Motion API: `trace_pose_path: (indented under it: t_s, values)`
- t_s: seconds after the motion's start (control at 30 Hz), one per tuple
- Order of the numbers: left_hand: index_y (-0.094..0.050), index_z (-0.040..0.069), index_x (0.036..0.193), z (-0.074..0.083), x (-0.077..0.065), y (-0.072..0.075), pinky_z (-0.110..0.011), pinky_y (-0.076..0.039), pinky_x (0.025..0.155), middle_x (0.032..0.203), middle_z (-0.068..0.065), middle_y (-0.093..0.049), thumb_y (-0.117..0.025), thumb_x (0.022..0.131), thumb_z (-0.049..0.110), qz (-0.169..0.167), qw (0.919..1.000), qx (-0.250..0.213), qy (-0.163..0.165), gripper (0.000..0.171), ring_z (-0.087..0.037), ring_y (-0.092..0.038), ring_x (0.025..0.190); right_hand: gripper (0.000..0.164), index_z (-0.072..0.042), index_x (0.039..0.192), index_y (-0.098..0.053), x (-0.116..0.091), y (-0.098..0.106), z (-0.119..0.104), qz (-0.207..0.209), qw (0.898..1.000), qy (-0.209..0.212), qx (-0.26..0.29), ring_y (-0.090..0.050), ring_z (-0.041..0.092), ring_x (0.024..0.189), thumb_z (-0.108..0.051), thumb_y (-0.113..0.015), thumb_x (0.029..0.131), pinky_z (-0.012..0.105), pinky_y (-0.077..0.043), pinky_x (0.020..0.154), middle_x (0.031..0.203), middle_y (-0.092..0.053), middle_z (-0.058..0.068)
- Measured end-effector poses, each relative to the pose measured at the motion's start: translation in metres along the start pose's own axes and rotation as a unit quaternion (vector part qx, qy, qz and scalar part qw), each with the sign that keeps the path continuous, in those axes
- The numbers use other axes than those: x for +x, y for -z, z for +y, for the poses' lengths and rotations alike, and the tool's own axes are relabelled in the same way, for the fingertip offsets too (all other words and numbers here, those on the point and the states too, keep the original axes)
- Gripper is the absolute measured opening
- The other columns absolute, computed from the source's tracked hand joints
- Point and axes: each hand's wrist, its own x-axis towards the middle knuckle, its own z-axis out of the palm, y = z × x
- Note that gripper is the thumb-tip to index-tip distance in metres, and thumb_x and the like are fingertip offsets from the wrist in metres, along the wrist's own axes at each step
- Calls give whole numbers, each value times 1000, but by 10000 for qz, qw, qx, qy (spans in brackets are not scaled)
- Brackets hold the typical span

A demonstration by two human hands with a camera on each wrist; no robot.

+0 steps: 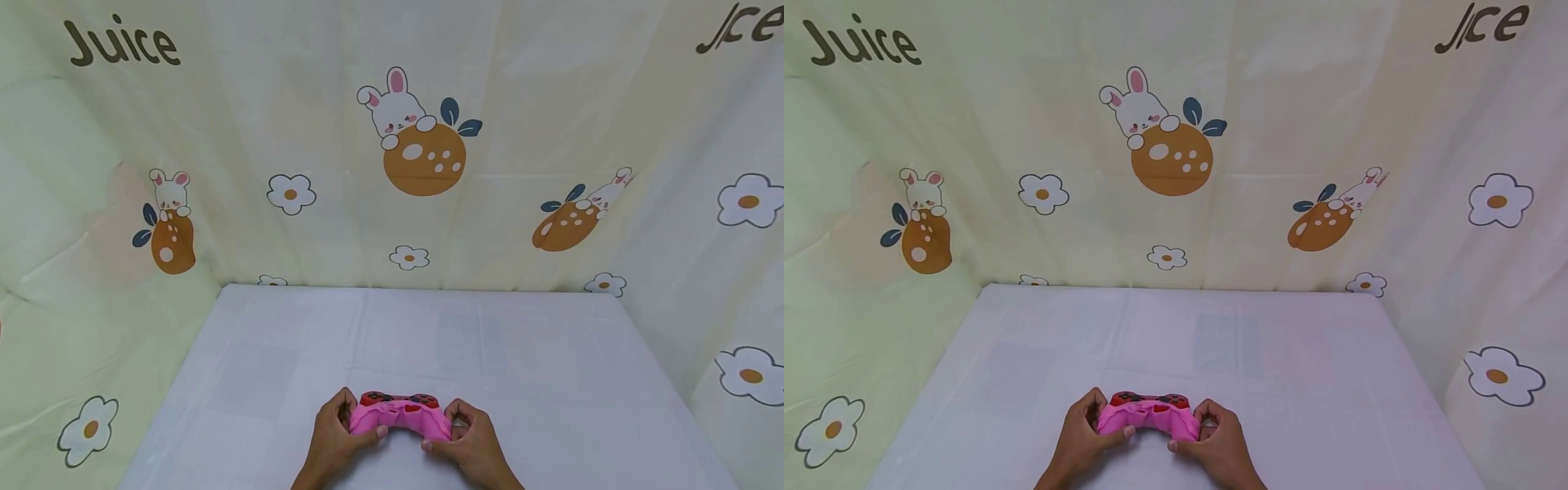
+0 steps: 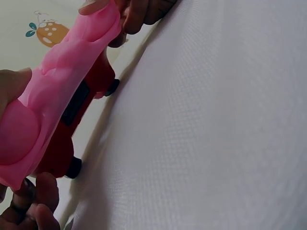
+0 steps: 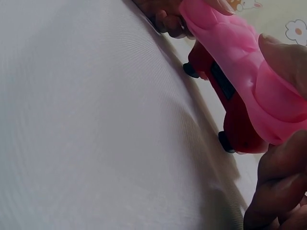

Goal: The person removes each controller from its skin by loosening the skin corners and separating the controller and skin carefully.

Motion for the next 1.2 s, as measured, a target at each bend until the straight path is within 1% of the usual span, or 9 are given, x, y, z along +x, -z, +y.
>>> trace_pose_path:
  t_s: [0.2,0.33,0.47,0.7,0.93,1.2]
  values:
    - [-49,14,84,0,-1,0,-17,-29,53,68,6,-39,-99,71,35,-88,10000,-25,-10,56,0,-37,61,58,-4,96,-49,0,0,2,-31,10000,-43,-21,-34,4,48,-12,-100,69,20,-27,46,61,-46,-3]
    - [-48,13,82,0,-1,0,-18,-29,53,67,7,-40,-99,72,34,-120,9999,-45,-15,56,0,-38,61,58,-4,96,-49,0,0,3,-44,9999,-94,38,-35,5,48,-11,-100,69,21,-27,46,61,-48,-2]
    - [-48,13,82,0,-2,0,-18,-29,53,67,6,-40,-99,73,34,-124,9999,-87,-10,55,0,-38,61,59,-3,96,-48,0,1,2,-100,9998,-152,17,-36,6,49,-14,-100,70,21,-27,46,62,-48,-2]
    - [-48,14,81,-1,-2,0,-18,-29,52,68,6,-40,-99,72,32,-74,9998,-169,-33,55,0,-39,61,59,-3,96,-49,0,1,2,-159,9996,-216,101,-38,6,50,-15,-100,70,20,-29,46,63,-50,-1]
    - [-49,15,80,-2,-3,-1,-18,-29,53,67,6,-41,-99,71,35,26,9999,-105,-8,55,0,-40,62,59,-3,96,-49,1,1,4,-153,9996,-193,103,-36,5,50,-16,-100,70,20,-29,46,60,-48,-2]
    - [-48,15,79,-3,-3,-1,-18,-29,53,66,6,-41,-99,71,36,52,9999,-96,-19,56,0,-40,61,58,-3,95,-49,1,1,4,-155,9995,-229,149,-35,5,49,-16,-100,69,20,-29,46,59,-48,-3]
